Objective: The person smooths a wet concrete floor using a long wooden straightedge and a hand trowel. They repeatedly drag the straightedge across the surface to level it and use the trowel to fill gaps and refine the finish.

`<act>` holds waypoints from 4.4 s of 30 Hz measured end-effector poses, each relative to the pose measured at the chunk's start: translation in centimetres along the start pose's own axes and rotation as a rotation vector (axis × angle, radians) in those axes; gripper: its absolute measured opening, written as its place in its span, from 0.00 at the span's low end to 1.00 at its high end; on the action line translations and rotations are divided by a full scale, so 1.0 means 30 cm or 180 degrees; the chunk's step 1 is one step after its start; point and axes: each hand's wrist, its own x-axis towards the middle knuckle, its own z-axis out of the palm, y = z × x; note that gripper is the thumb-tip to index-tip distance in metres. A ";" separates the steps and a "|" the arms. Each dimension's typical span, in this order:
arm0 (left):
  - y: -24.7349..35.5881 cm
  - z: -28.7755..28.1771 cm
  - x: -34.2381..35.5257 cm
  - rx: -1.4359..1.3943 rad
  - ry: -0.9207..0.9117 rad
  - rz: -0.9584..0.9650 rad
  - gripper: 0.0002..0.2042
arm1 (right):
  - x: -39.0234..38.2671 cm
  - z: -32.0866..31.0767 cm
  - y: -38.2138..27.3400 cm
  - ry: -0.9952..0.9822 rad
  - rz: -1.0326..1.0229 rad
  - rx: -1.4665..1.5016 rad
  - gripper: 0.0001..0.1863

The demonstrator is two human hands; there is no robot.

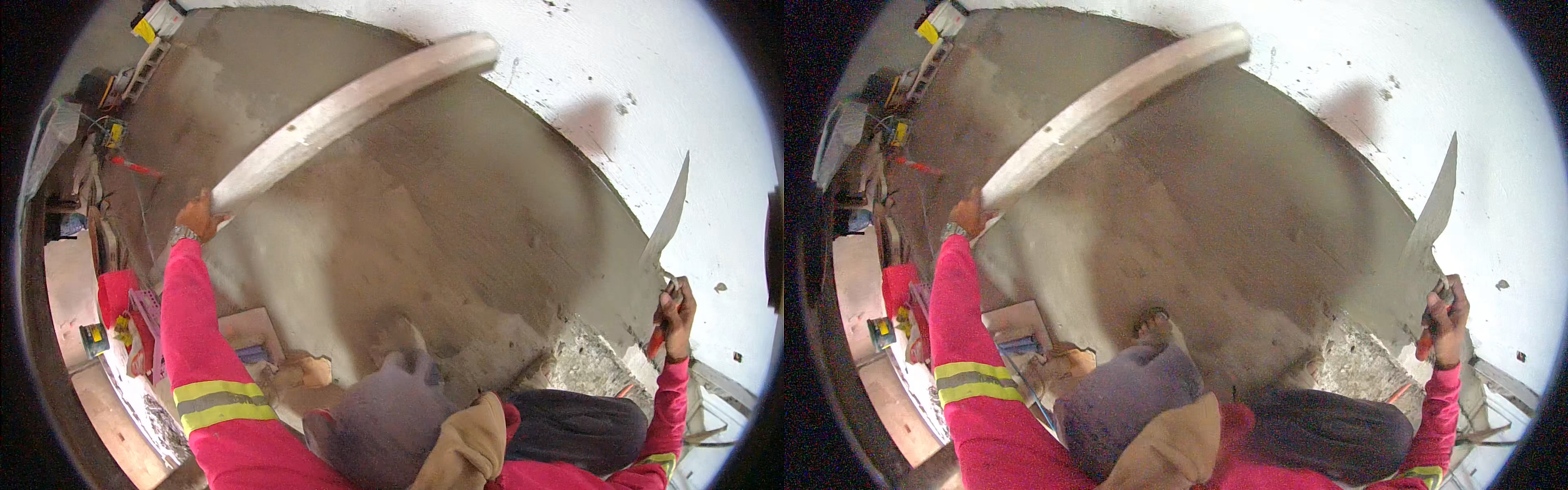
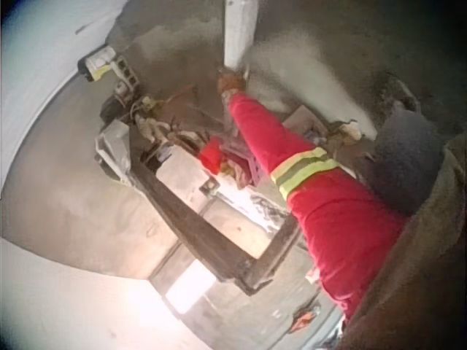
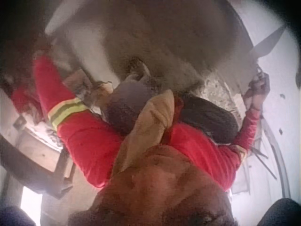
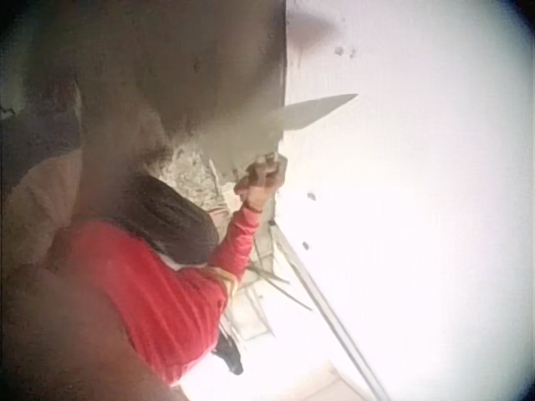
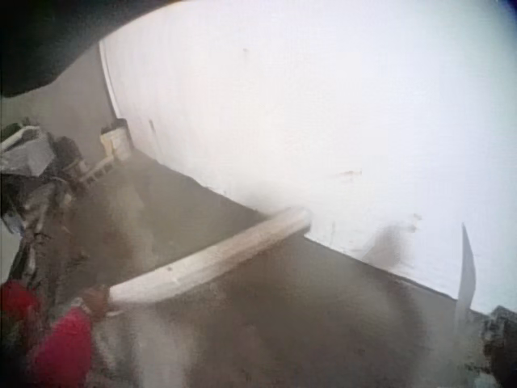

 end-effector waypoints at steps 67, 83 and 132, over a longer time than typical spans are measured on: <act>0.159 0.152 0.809 -0.1143 0.1052 -0.0325 0.41 | 0.122 0.504 -0.241 -0.1570 0.0826 -0.1745 0.14; 0.150 0.171 0.840 -0.1234 0.1029 -0.0398 0.39 | 0.119 0.473 -0.245 -0.1776 0.0559 -0.2109 0.15; 0.448 0.002 0.482 -0.1348 0.0646 -0.0023 0.36 | -0.042 0.305 -0.235 -0.1504 0.0241 -0.2083 0.13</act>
